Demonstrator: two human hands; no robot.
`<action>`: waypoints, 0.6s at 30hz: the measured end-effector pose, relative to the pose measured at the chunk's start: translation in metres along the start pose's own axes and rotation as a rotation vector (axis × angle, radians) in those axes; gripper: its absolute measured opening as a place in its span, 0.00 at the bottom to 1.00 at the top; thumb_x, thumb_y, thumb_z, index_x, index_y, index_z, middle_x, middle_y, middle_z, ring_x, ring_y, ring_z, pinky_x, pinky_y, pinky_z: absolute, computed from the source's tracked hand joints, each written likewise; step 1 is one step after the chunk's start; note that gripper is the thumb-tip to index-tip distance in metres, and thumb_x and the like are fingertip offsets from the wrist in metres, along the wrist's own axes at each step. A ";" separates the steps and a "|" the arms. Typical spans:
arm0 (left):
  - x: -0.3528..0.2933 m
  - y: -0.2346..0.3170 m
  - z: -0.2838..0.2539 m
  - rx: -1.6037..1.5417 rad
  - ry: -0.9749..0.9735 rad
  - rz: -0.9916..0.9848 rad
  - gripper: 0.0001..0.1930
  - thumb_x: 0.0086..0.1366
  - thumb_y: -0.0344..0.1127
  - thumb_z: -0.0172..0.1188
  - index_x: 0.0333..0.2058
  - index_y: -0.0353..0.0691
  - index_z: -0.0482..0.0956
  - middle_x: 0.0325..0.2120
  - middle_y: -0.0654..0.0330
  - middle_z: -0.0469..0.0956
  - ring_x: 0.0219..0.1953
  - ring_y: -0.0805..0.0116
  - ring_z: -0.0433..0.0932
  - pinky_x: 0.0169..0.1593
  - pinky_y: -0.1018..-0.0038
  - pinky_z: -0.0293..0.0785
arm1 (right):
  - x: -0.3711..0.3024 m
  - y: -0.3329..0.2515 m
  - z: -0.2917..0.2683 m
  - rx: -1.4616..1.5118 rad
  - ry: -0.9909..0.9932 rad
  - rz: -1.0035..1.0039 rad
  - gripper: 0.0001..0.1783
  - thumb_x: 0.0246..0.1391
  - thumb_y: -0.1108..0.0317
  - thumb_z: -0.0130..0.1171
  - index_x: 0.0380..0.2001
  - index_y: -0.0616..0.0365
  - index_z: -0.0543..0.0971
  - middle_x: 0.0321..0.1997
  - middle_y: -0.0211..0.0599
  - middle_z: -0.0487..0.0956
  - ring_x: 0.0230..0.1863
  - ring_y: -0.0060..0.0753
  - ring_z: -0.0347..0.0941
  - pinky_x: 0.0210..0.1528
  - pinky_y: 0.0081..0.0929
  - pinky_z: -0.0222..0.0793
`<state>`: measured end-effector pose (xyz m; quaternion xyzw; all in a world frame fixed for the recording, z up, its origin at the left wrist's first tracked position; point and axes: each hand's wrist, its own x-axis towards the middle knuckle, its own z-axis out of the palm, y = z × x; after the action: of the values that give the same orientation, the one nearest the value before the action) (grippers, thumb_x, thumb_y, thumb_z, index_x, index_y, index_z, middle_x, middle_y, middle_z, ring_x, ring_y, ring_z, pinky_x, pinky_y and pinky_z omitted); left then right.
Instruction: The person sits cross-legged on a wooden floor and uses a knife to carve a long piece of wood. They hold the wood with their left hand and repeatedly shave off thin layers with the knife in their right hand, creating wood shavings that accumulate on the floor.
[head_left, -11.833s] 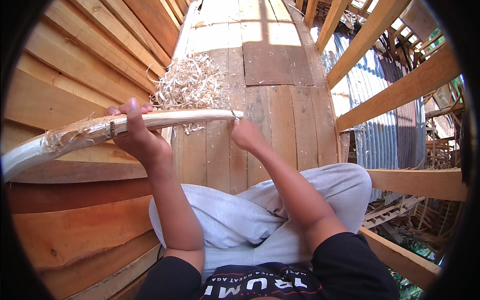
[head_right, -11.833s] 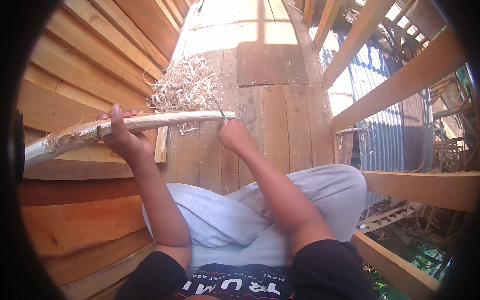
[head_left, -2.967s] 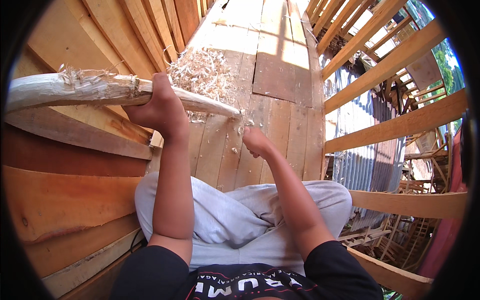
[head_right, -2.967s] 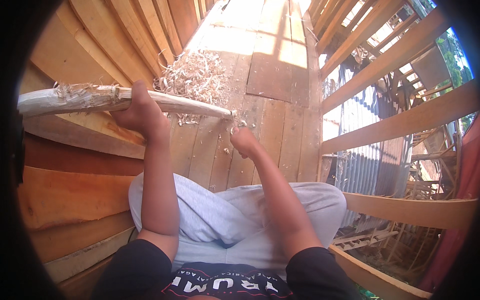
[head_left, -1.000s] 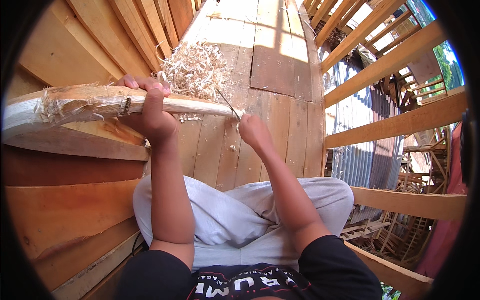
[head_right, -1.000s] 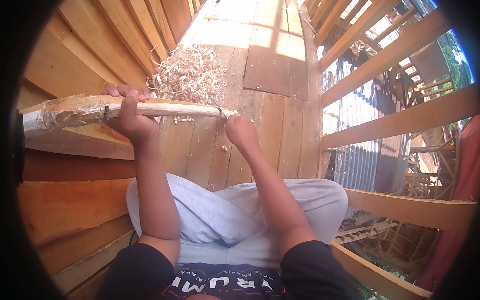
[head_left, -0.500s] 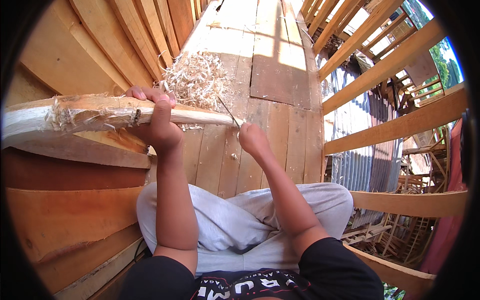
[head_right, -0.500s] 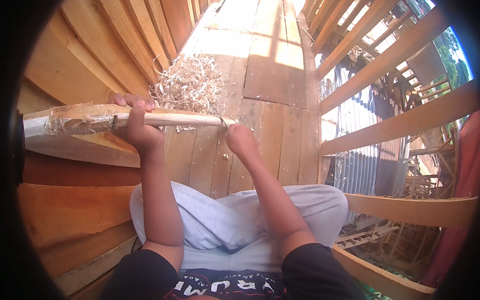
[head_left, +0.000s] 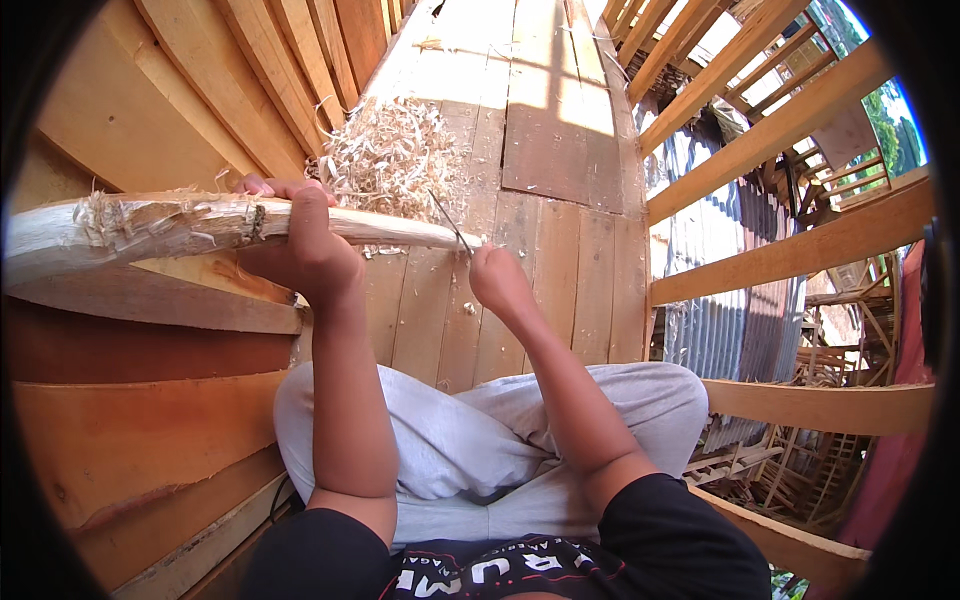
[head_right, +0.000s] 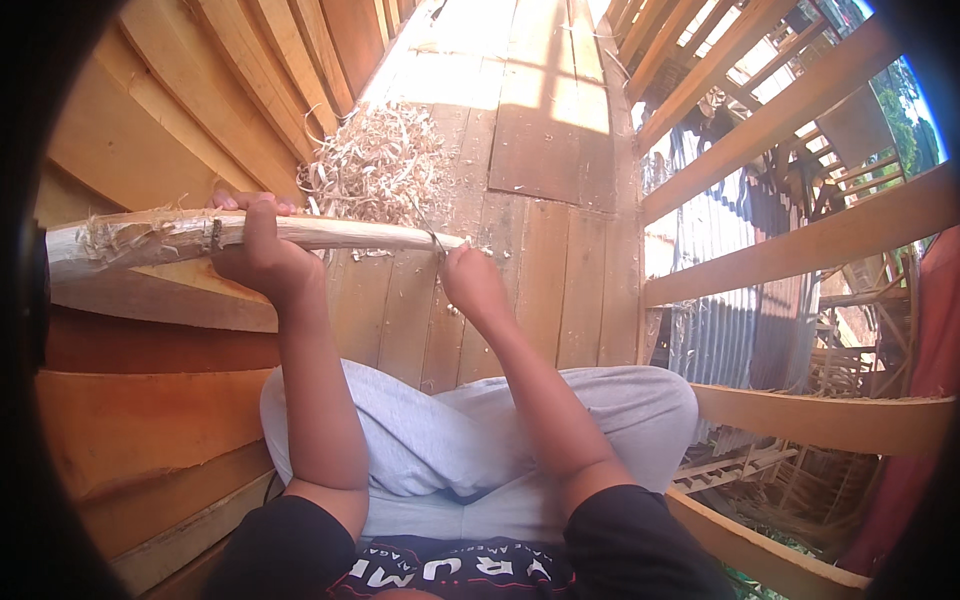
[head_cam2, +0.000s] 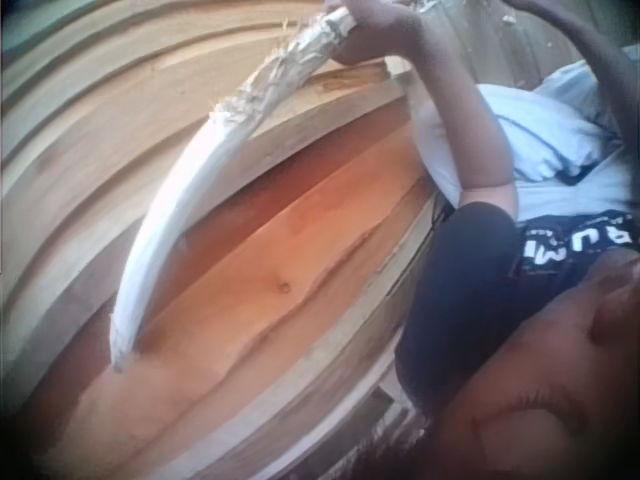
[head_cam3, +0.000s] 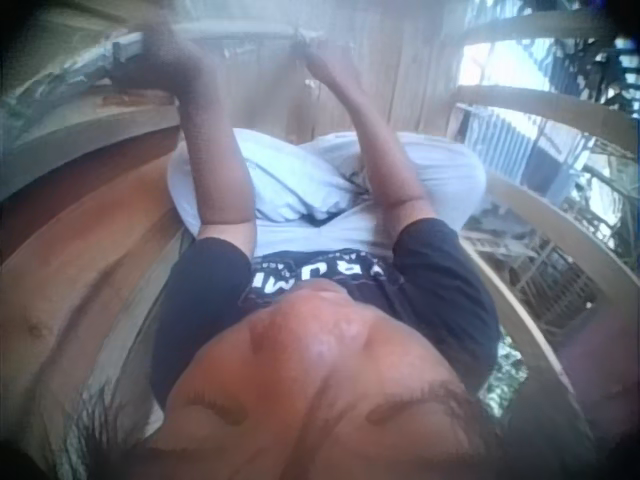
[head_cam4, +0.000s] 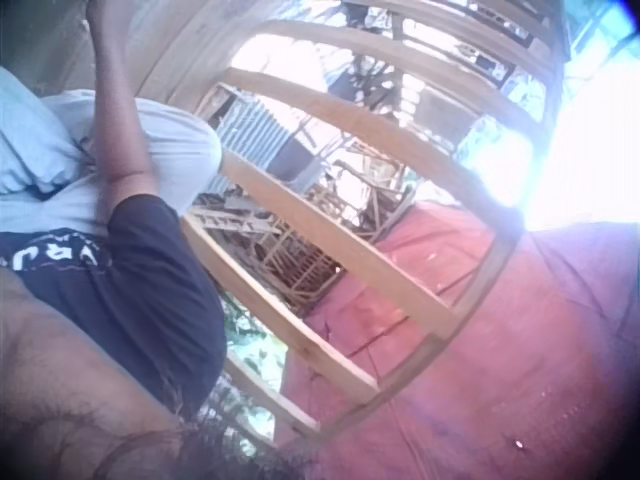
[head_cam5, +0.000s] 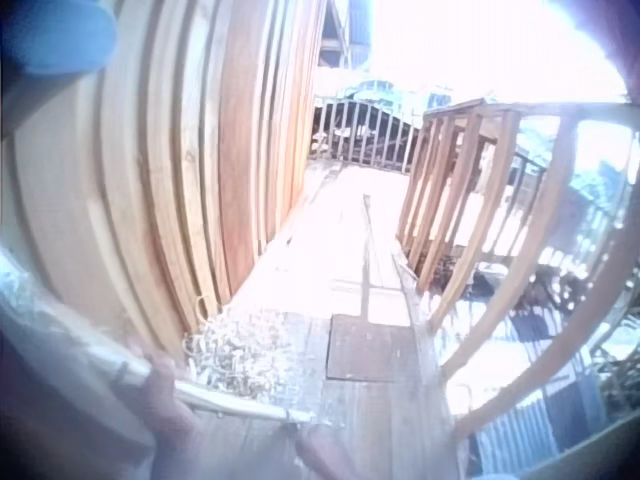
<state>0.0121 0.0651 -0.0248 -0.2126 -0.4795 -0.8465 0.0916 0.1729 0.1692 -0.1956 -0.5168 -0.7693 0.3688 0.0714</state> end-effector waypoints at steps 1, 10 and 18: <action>-0.003 0.008 0.013 -0.077 0.077 -0.044 0.14 0.50 0.20 0.55 0.35 0.33 0.64 0.21 0.61 0.69 0.22 0.72 0.71 0.32 0.73 0.73 | 0.003 -0.003 -0.003 0.089 0.016 0.034 0.28 0.63 0.59 0.36 0.30 0.76 0.78 0.36 0.74 0.76 0.41 0.73 0.74 0.50 0.58 0.66; 0.000 0.004 0.018 0.118 0.292 -0.111 0.22 0.52 0.23 0.60 0.47 0.25 0.67 0.37 0.53 0.74 0.36 0.69 0.75 0.42 0.74 0.74 | -0.018 -0.028 0.013 0.161 0.056 -0.040 0.33 0.68 0.54 0.34 0.25 0.71 0.78 0.33 0.70 0.77 0.40 0.70 0.74 0.44 0.58 0.67; -0.004 0.013 0.028 0.129 0.290 0.014 0.27 0.60 0.28 0.64 0.54 0.23 0.64 0.51 0.48 0.72 0.47 0.67 0.75 0.51 0.72 0.74 | -0.015 -0.039 0.011 0.180 0.055 -0.191 0.27 0.67 0.56 0.37 0.32 0.72 0.76 0.32 0.69 0.77 0.40 0.70 0.74 0.43 0.56 0.68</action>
<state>0.0279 0.0817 -0.0046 -0.0852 -0.5130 -0.8351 0.1794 0.1455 0.1432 -0.1741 -0.4428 -0.7764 0.4136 0.1734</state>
